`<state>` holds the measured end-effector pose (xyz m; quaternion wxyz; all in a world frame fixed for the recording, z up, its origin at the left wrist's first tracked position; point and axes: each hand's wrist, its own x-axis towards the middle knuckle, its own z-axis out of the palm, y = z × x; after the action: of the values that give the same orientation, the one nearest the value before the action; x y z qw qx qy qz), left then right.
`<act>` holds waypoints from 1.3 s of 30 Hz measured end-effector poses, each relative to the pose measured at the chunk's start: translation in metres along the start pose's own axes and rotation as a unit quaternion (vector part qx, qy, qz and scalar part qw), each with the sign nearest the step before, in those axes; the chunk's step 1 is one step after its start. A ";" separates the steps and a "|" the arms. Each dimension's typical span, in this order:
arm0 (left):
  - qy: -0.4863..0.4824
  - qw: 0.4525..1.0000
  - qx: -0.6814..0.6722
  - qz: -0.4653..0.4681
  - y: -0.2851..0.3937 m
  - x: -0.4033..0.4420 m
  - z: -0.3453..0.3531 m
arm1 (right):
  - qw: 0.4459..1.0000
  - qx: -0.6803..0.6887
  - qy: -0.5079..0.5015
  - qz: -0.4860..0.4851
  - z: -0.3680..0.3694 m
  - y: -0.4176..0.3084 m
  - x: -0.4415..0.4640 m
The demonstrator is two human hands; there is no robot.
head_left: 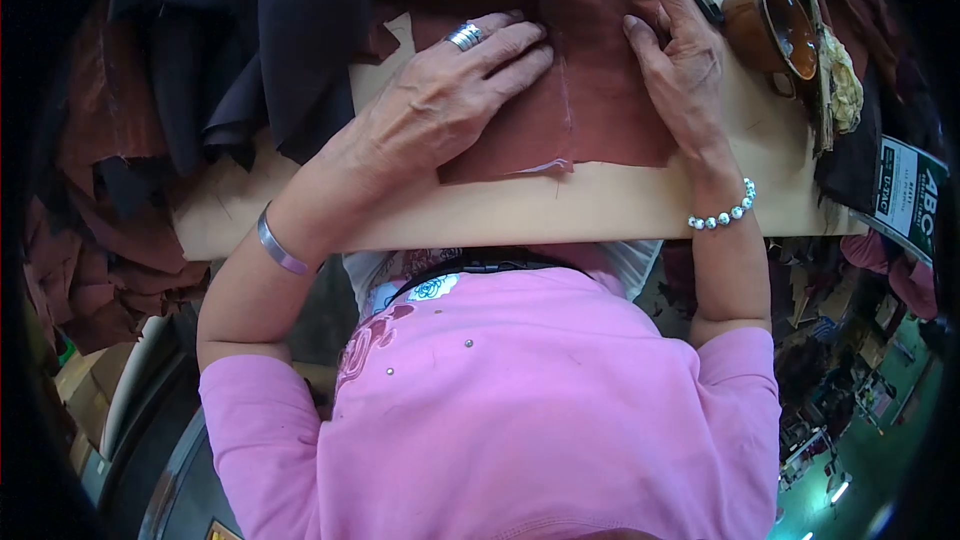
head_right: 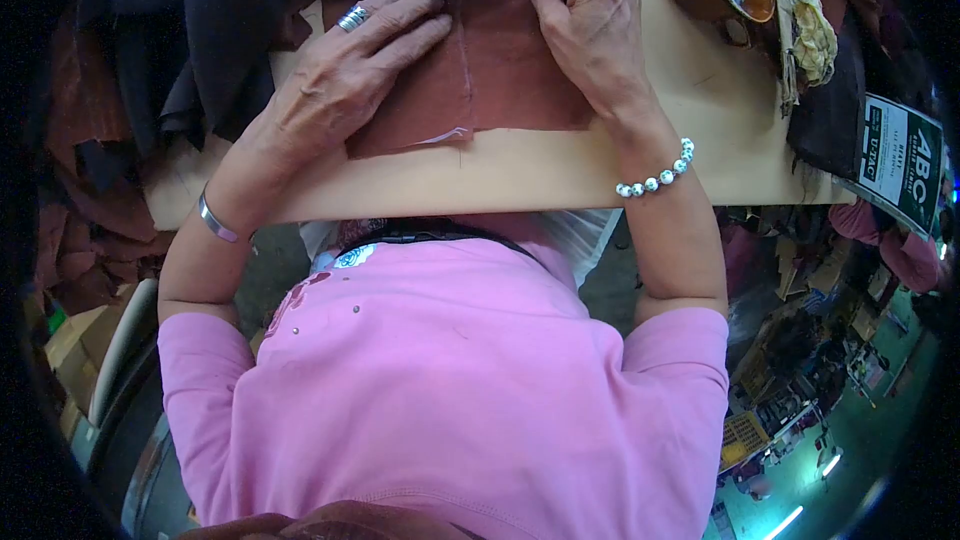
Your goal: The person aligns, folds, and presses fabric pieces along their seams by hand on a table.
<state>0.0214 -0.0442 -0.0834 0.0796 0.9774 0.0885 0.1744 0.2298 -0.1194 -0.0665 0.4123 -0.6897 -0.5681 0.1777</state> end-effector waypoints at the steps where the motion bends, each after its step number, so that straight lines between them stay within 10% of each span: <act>1: -0.004 1.000 0.001 0.011 -0.001 0.000 0.000 | 1.000 -0.014 0.006 -0.014 0.001 0.002 0.001; 4: -0.001 0.999 -0.001 0.039 -0.005 0.000 0.001 | 0.989 -0.029 0.040 -0.137 0.005 0.014 0.005; 16: -0.022 0.999 0.042 0.006 -0.013 0.011 0.001 | 0.997 -0.036 0.015 -0.068 0.003 0.020 -0.002; 22: 0.062 0.997 -0.050 -0.026 -0.024 0.010 0.019 | 0.937 -0.257 0.091 -0.219 -0.009 0.004 -0.023; 29: 0.064 0.995 -0.068 -0.031 -0.023 0.010 0.015 | 0.883 -0.269 -0.040 -0.383 0.003 -0.020 -0.085; 39: 0.068 0.996 -0.054 -0.029 -0.024 0.009 0.014 | 0.922 -0.238 -0.111 -0.284 0.010 -0.019 -0.057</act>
<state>0.0313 -0.0211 -0.0982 0.1308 0.9548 0.1125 0.2422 0.1939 -0.1685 -0.0702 0.2034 -0.5537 -0.8074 -0.0122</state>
